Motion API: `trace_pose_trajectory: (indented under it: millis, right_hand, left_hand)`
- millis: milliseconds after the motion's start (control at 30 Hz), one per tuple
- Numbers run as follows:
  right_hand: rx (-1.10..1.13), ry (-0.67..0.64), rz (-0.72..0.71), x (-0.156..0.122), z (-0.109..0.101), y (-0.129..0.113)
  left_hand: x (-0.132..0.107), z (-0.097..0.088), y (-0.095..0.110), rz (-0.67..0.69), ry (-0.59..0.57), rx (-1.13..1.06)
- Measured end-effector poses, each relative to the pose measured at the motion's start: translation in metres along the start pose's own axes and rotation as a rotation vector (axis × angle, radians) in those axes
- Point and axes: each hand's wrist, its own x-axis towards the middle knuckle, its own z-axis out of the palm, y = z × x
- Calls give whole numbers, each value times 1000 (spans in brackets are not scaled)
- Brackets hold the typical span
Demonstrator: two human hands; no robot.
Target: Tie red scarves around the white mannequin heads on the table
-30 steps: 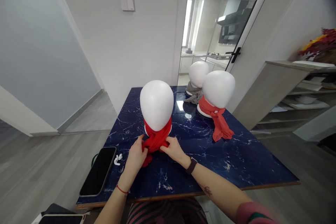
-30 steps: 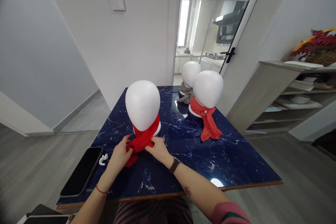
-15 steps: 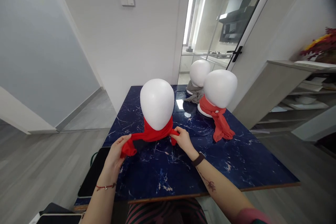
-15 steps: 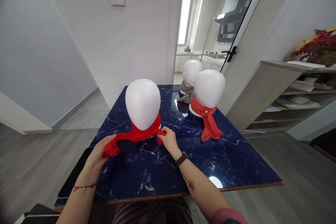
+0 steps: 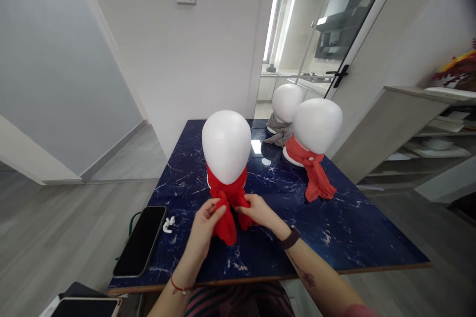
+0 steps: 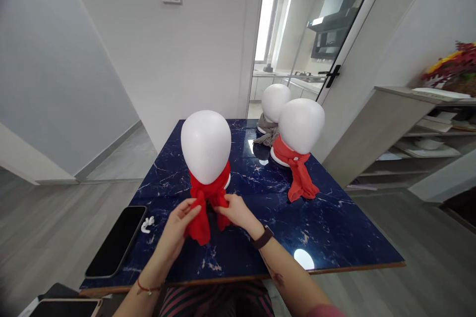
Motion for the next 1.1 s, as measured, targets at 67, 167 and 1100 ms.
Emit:
trace_pose_trajectory:
  millis: [67, 167, 1100]
  right_hand:
    - [135, -171, -23, -12, 12, -8]
    - [335, -375, 50, -27, 27, -17]
    - [-382, 385, -121, 68, -12, 33]
  left_hand:
    - [-6, 11, -5, 145, -95, 260]
    - [-8, 13, -6, 335, -163, 663]
    - [119, -39, -21, 395, 302, 1147]
